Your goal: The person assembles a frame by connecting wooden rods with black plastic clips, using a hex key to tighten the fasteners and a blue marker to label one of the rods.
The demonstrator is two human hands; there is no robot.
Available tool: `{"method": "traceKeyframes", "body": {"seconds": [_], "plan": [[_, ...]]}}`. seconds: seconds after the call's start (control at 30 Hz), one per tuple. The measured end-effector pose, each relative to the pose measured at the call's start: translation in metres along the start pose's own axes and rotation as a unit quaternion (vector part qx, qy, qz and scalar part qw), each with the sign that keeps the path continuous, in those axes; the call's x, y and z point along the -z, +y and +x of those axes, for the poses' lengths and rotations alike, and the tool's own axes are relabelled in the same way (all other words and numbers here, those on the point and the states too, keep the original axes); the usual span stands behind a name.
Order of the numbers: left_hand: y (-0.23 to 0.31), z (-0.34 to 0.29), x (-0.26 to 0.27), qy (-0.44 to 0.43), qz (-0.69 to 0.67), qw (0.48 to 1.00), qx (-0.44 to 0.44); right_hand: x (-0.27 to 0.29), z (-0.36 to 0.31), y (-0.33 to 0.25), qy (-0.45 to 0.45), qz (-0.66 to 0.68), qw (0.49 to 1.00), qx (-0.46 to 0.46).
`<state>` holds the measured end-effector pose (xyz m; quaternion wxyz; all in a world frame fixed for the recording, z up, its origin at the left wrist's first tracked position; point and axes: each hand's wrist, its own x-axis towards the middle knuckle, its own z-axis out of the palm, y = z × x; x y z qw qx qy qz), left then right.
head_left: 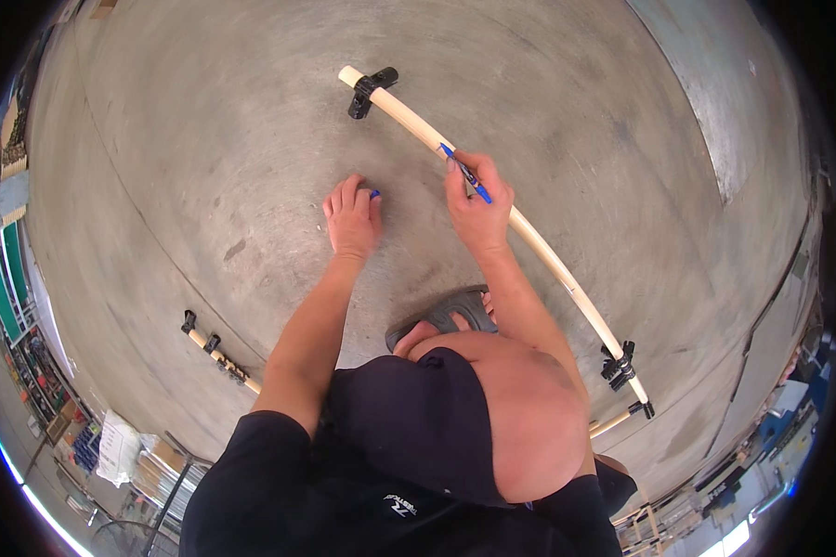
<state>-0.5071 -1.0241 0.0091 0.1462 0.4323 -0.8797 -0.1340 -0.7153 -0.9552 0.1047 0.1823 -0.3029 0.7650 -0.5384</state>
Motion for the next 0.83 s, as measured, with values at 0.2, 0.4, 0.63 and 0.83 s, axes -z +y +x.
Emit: {"method": "traceKeyframes", "body": {"seconds": [0.2, 0.4, 0.63, 0.83], "plan": [[0.000, 0.000, 0.005, -0.010, -0.009, 1.000, 0.013, -0.006, -0.004, 0.007, 0.005, -0.050, 0.999, 0.014], [0.001, 0.001, 0.003, -0.014, -0.013, 1.000, 0.010, -0.006, 0.001, 0.010, 0.017, -0.081, 0.994, 0.067], [0.002, 0.001, 0.004, -0.010, -0.015, 1.000, 0.010, -0.006, 0.002, 0.012, 0.005, -0.095, 0.992, 0.084], [0.001, 0.000, 0.004, -0.017, -0.018, 1.000, 0.015, -0.005, 0.003, 0.010, -0.008, -0.104, 0.989, 0.101]]}}
